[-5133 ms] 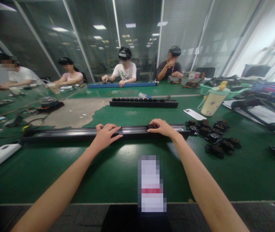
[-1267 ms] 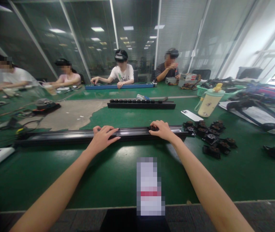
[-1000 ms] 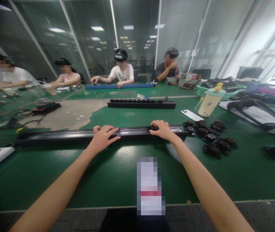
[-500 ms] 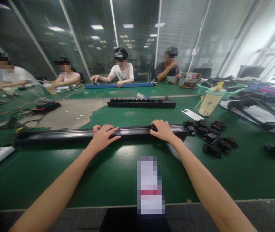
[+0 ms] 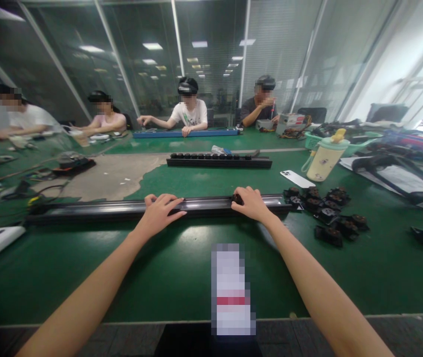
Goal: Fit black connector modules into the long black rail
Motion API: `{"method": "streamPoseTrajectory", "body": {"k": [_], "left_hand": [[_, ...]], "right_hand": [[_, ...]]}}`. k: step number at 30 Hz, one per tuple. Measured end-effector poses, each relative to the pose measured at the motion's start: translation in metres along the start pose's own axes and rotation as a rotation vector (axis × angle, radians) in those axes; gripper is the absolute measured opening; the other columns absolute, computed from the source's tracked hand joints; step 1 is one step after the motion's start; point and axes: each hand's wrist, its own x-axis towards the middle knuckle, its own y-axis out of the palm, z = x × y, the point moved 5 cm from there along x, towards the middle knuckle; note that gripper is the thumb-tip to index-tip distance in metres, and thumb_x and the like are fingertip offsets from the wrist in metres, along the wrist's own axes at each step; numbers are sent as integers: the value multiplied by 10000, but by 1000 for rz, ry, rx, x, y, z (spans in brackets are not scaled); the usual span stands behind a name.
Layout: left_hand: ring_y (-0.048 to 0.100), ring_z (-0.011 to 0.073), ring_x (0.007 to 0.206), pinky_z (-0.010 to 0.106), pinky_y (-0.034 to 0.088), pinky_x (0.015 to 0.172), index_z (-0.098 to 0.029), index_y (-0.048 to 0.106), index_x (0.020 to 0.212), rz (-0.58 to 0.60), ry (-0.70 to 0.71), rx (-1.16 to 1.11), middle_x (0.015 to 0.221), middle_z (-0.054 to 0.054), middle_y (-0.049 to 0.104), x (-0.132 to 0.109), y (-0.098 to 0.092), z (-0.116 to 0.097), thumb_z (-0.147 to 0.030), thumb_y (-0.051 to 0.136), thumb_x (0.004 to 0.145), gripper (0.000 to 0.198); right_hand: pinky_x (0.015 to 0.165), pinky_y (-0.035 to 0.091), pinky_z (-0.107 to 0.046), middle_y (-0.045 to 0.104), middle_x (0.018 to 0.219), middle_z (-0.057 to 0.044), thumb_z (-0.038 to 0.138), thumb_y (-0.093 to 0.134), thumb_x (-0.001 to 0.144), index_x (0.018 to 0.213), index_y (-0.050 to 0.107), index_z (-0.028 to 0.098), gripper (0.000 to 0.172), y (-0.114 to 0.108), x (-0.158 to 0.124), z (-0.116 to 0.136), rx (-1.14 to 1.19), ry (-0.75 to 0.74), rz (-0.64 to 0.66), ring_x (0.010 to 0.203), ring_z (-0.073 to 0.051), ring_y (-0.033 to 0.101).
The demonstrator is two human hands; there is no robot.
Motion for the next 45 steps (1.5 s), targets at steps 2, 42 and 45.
{"method": "streamPoseTrajectory", "body": {"k": [2, 42, 45], "left_hand": [[540, 280, 1151, 490, 237, 980, -261, 660, 1264, -5, 0, 1, 1227, 123, 646, 0, 0, 0, -513, 483, 962, 431], [545, 283, 1168, 493, 234, 980, -248, 648, 1262, -2, 9, 2, 1233, 131, 650, 1, 2, 2, -517, 485, 964, 434], [548, 280, 1162, 494, 231, 981, -244, 648, 1260, 0, 8, 8, 1230, 128, 653, 1, 2, 1, -517, 490, 963, 433]], "right_hand": [[767, 338, -367, 685, 976, -80, 414, 537, 859, 960, 562, 238, 205, 1, 0, 0, -12, -4, -6, 946, -280, 547], [767, 364, -346, 665, 851, -25, 416, 602, 825, 975, 590, 231, 239, -6, -3, -6, 264, 39, -22, 811, -221, 583], [749, 365, -333, 646, 821, -15, 398, 603, 809, 947, 583, 229, 219, -7, -3, -5, 286, 50, -31, 771, -204, 566]]}}
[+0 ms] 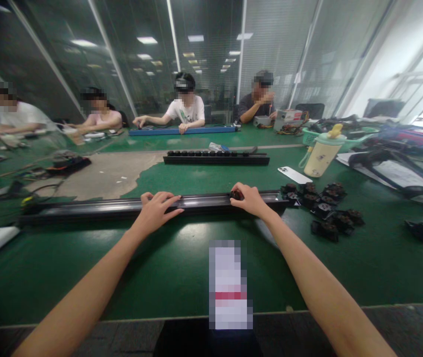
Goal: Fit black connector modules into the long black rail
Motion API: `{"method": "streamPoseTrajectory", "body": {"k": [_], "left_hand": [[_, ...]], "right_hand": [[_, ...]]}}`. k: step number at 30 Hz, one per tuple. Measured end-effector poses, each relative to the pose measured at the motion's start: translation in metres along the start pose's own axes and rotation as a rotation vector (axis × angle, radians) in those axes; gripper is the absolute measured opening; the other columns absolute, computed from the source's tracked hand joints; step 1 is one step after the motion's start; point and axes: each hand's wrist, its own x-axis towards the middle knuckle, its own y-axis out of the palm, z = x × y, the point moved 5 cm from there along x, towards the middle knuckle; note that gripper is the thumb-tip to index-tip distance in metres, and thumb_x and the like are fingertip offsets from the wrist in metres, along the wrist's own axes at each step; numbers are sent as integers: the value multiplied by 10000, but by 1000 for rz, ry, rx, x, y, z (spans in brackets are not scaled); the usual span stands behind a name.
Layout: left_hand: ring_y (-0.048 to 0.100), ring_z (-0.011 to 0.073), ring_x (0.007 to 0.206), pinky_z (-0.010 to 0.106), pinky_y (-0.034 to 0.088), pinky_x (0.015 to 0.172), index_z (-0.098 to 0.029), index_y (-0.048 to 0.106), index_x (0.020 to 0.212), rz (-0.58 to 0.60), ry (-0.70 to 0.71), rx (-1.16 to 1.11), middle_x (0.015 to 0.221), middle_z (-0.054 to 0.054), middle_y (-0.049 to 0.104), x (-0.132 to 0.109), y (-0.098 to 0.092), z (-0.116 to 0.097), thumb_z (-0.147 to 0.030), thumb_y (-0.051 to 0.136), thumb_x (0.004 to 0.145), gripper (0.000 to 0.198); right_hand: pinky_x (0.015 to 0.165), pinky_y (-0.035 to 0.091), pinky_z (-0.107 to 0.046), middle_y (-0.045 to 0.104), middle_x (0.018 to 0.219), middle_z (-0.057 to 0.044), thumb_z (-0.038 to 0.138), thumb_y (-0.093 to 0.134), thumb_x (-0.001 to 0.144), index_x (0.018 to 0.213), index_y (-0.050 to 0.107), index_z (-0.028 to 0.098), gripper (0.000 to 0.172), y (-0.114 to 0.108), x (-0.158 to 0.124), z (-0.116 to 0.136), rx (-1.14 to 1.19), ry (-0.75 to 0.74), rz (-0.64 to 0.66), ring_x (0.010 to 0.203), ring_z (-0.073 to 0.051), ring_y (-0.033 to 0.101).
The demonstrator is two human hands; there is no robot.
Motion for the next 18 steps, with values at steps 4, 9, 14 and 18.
{"method": "streamPoseTrajectory", "body": {"k": [4, 9, 14, 18], "left_hand": [[552, 279, 1161, 492, 233, 975, -244, 651, 1255, 3, -7, -1, 1230, 123, 657, 0, -1, -1, -506, 500, 962, 421], [553, 288, 1167, 494, 239, 973, -252, 655, 1255, -4, -4, -12, 1231, 124, 656, 0, -1, -1, -500, 511, 958, 414], [557, 291, 1166, 493, 243, 974, -250, 658, 1254, -9, -1, -13, 1224, 126, 656, 0, 0, 0, -502, 507, 959, 417], [555, 296, 1169, 501, 239, 981, -253, 658, 1261, -8, -1, -13, 1227, 126, 654, 0, 0, 0, -500, 510, 958, 419]], "right_hand": [[734, 366, -322, 627, 809, -10, 385, 606, 790, 929, 568, 226, 214, 0, 0, 1, 9, 4, -6, 759, -197, 554], [739, 370, -321, 633, 839, -24, 366, 591, 783, 915, 550, 222, 199, -2, 0, 2, -11, -6, -9, 794, -206, 558], [749, 375, -325, 642, 871, -41, 356, 564, 789, 918, 543, 224, 185, -2, 0, 4, -88, -31, -12, 840, -226, 566], [765, 371, -335, 644, 873, -50, 352, 543, 809, 928, 538, 222, 176, 0, 1, 5, -162, -44, 2, 859, -239, 576]]}}
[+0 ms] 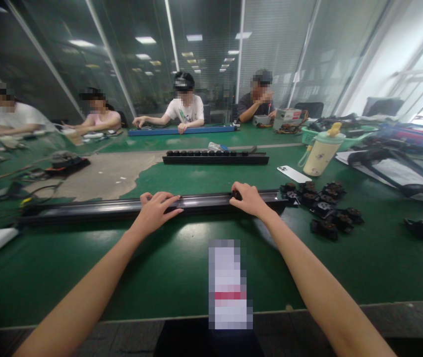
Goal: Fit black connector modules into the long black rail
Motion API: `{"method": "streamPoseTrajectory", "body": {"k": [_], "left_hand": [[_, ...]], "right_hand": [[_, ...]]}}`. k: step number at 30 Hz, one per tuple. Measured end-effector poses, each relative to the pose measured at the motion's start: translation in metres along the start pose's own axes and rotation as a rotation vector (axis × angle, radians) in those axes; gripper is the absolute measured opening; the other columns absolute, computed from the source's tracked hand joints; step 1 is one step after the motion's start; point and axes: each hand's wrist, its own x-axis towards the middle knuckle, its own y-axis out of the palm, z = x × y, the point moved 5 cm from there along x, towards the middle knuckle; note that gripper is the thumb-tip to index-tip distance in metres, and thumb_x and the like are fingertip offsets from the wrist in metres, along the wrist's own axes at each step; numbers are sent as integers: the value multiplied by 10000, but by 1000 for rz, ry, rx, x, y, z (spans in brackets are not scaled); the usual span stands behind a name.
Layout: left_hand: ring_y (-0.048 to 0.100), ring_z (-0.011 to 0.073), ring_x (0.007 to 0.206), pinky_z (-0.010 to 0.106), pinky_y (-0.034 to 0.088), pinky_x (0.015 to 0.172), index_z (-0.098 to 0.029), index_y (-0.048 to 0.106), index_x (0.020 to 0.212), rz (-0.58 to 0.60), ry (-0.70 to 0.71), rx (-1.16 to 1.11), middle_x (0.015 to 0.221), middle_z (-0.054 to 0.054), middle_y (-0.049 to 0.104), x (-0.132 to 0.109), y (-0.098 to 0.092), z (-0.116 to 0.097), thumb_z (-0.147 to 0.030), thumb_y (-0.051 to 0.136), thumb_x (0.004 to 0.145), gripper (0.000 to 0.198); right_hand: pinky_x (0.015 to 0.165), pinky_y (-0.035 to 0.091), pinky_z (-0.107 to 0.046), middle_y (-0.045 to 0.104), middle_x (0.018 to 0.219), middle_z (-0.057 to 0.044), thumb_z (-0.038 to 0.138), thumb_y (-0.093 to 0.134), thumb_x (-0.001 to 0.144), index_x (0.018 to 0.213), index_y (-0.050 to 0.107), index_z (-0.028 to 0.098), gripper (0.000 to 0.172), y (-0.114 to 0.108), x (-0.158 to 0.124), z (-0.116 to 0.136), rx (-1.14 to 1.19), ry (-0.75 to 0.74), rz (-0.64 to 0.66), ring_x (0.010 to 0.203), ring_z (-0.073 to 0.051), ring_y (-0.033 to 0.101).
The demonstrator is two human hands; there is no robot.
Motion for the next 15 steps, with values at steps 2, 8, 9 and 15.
{"method": "streamPoseTrajectory", "body": {"k": [2, 8, 9, 15], "left_hand": [[552, 303, 1173, 503, 240, 982, -260, 660, 1264, -2, -1, -5, 1227, 127, 653, 0, 0, 0, -501, 516, 954, 418], [550, 301, 1170, 499, 248, 984, -261, 661, 1268, -6, 4, -9, 1220, 129, 652, 0, 0, 0, -493, 517, 954, 415], [550, 299, 1169, 499, 247, 987, -261, 660, 1269, -6, 3, -7, 1220, 128, 652, 0, 0, 0, -493, 518, 954, 416], [553, 296, 1165, 517, 227, 1006, -250, 661, 1263, -2, -8, 3, 1223, 126, 651, 0, 0, 0, -504, 523, 950, 426]], "right_hand": [[777, 364, -346, 657, 901, -61, 347, 530, 821, 947, 539, 220, 179, 1, 0, 1, -51, -4, 6, 878, -248, 585], [790, 361, -354, 689, 967, -73, 374, 527, 852, 933, 535, 220, 174, 3, -3, 1, -62, 23, -24, 891, -248, 609], [790, 366, -352, 690, 969, -73, 389, 524, 864, 925, 533, 221, 180, 3, -3, 1, -49, 27, -34, 888, -245, 611], [771, 398, -342, 670, 923, -63, 390, 540, 860, 879, 517, 224, 169, 4, -3, -8, 35, 58, -69, 857, -231, 604]]}}
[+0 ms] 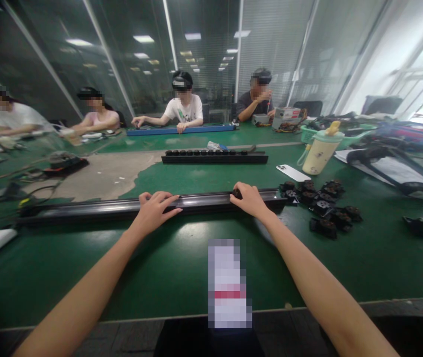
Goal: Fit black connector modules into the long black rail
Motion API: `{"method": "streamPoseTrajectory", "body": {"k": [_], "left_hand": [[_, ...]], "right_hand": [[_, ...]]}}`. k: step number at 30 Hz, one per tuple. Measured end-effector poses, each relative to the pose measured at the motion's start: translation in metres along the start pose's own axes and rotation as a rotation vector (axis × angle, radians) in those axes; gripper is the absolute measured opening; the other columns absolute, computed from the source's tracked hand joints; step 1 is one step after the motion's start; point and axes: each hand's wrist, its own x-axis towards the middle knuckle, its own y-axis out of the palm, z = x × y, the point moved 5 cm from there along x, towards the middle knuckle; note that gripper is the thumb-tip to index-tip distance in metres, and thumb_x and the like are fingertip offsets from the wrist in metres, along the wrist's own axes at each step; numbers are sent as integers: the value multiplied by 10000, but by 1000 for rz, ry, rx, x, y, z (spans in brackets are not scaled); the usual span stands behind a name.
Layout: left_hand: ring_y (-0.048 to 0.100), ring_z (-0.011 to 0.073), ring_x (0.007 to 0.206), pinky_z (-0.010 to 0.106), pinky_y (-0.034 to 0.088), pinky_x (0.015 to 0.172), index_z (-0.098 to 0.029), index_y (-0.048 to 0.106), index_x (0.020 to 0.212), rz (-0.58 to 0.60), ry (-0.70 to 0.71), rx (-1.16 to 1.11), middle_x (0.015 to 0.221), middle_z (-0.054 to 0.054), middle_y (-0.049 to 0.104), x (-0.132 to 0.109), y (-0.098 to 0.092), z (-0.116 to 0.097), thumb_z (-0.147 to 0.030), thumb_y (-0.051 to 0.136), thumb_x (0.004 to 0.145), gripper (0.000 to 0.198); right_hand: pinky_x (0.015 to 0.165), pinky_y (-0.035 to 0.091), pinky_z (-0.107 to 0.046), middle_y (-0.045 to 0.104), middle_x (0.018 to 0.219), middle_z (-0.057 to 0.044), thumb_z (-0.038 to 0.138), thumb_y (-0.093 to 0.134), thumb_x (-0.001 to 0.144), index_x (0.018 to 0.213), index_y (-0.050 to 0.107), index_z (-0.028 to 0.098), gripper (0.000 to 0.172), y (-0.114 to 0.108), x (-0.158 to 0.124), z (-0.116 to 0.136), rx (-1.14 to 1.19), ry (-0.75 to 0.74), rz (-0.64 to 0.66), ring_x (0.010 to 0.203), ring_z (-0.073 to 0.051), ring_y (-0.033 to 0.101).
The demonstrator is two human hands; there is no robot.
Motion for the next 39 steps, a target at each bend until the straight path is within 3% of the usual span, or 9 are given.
{"method": "streamPoseTrajectory", "body": {"k": [15, 23, 39], "left_hand": [[534, 289, 1173, 508, 215, 1006, -260, 647, 1277, 12, 3, 4, 1232, 130, 645, 0, 1, 1, -516, 485, 963, 436], [525, 292, 1171, 499, 223, 993, -269, 652, 1278, 13, 3, -13, 1232, 127, 643, 1, 0, 0, -516, 485, 960, 436], [536, 291, 1176, 508, 212, 1003, -263, 641, 1275, 15, 5, 4, 1238, 129, 646, 0, 1, 1, -519, 480, 964, 434]], "right_hand": [[784, 410, -358, 651, 885, -69, 367, 548, 852, 879, 550, 220, 149, -2, 2, -8, -5, -38, 6, 857, -239, 573], [765, 371, -345, 672, 849, -36, 520, 587, 875, 945, 622, 239, 292, -12, -1, -17, -28, -35, 81, 839, -230, 580], [771, 338, -330, 681, 904, -45, 429, 599, 842, 916, 600, 226, 216, -9, -1, -17, -37, 24, 16, 880, -238, 594]]}}
